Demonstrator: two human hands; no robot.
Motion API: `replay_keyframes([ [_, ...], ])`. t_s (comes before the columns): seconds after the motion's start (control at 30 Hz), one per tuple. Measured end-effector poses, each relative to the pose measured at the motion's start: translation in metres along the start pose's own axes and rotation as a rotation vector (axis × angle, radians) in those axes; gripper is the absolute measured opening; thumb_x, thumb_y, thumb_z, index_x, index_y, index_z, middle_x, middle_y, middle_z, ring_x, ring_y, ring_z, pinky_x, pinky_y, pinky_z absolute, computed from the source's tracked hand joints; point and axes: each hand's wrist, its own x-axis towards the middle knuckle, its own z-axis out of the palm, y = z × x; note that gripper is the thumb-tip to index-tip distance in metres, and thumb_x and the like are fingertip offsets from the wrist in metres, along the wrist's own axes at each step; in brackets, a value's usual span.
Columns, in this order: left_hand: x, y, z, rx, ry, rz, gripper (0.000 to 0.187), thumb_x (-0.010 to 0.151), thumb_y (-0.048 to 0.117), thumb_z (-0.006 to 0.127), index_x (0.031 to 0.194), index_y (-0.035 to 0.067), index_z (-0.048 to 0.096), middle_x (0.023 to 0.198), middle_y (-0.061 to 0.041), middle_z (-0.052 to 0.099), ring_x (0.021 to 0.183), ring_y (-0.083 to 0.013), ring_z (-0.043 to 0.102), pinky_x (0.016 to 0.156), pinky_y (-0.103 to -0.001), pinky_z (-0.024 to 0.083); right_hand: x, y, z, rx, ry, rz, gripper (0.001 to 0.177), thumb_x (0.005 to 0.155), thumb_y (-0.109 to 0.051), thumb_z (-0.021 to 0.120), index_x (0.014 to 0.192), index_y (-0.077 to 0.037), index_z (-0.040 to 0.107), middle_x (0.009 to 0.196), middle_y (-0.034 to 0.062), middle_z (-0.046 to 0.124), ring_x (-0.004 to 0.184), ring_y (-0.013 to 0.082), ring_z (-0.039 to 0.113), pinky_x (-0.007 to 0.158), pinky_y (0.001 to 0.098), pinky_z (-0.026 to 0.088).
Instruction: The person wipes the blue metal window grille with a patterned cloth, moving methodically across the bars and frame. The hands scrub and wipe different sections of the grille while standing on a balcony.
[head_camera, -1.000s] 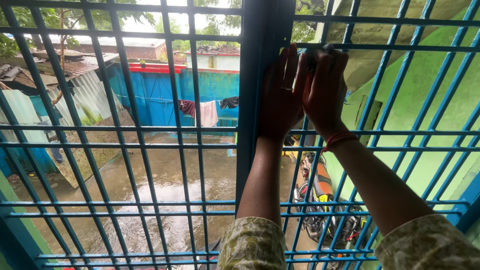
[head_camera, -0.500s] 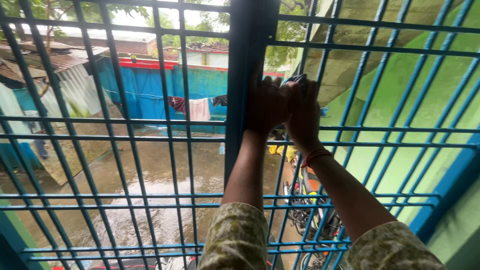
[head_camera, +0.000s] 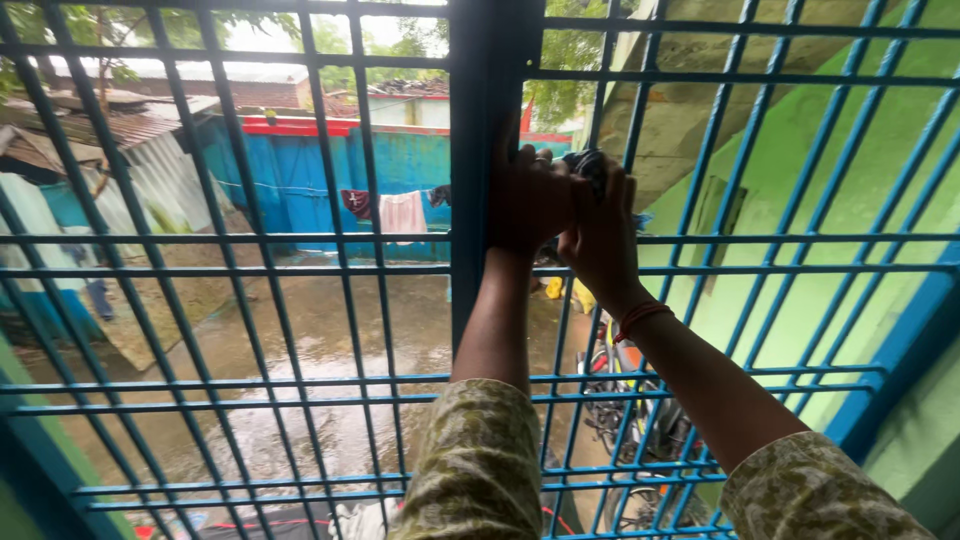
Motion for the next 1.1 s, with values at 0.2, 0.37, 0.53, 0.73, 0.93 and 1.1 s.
replay_keyframes([
  [0.2, -0.003, -0.006, 0.013, 0.112, -0.084, -0.023, 0.041, 0.105, 0.031, 0.046, 0.076, 0.012, 0.068, 0.075, -0.009, 0.071, 0.078, -0.0225, 0.072, 0.125, -0.054, 0.022, 0.016, 0.004, 0.014, -0.264, 0.106, 0.038, 0.033, 0.104, -0.034, 0.069, 0.126, -0.013, 0.059, 0.13, 0.0192, 0.053, 0.109, 0.0298, 0.053, 0.081, 0.0432, 0.049],
  [0.37, 0.004, -0.001, 0.004, 0.008, -0.083, -0.068, 0.028, 0.107, 0.026, 0.047, 0.101, 0.008, 0.067, 0.07, -0.009, 0.07, 0.07, -0.0249, 0.072, 0.126, -0.055, 0.023, 0.053, 0.025, 0.009, -0.406, 0.203, -0.077, 0.03, 0.112, -0.04, 0.061, 0.13, -0.016, 0.059, 0.12, 0.0109, 0.055, 0.11, 0.0274, 0.052, 0.085, 0.0406, 0.048],
  [0.53, 0.005, 0.002, -0.013, 0.001, -0.12, -0.096, 0.032, 0.101, 0.021, 0.047, 0.124, 0.002, 0.058, 0.069, -0.008, 0.07, 0.074, -0.0262, 0.074, 0.127, -0.053, 0.022, 0.071, 0.05, -0.003, -0.363, 0.12, -0.157, 0.026, 0.108, -0.027, 0.053, 0.128, -0.011, 0.058, 0.11, 0.0078, 0.056, 0.104, 0.0231, 0.053, 0.087, 0.0395, 0.042],
  [0.73, 0.0, 0.001, -0.004, 0.013, -0.143, -0.111, 0.036, 0.106, 0.023, 0.047, 0.134, 0.002, 0.056, 0.074, -0.008, 0.072, 0.079, -0.0239, 0.075, 0.129, -0.052, 0.02, 0.056, 0.056, 0.008, -0.383, 0.15, -0.164, 0.019, 0.111, -0.032, 0.057, 0.115, -0.014, 0.061, 0.098, -0.0006, 0.057, 0.095, 0.0174, 0.05, 0.086, 0.0394, 0.033],
  [0.93, -0.008, 0.0, 0.018, 0.053, -0.159, -0.104, 0.029, 0.11, 0.031, 0.045, 0.13, 0.014, 0.058, 0.085, -0.007, 0.076, 0.086, -0.0217, 0.076, 0.131, -0.054, 0.017, 0.043, 0.056, 0.011, -0.362, 0.166, -0.182, 0.019, 0.117, -0.039, 0.057, 0.115, -0.021, 0.062, 0.094, -0.0023, 0.059, 0.09, 0.0158, 0.051, 0.09, 0.0432, 0.033],
  [1.1, -0.004, 0.0, 0.015, 0.198, -0.175, -0.083, 0.056, 0.102, 0.035, 0.05, 0.155, 0.018, 0.043, 0.088, -0.01, 0.078, 0.084, -0.0233, 0.075, 0.129, -0.053, 0.012, 0.076, 0.067, 0.002, -0.518, 0.207, -0.216, 0.025, 0.114, -0.046, 0.057, 0.102, -0.024, 0.063, 0.087, -0.0052, 0.058, 0.095, 0.0147, 0.052, 0.093, 0.0417, 0.033],
])
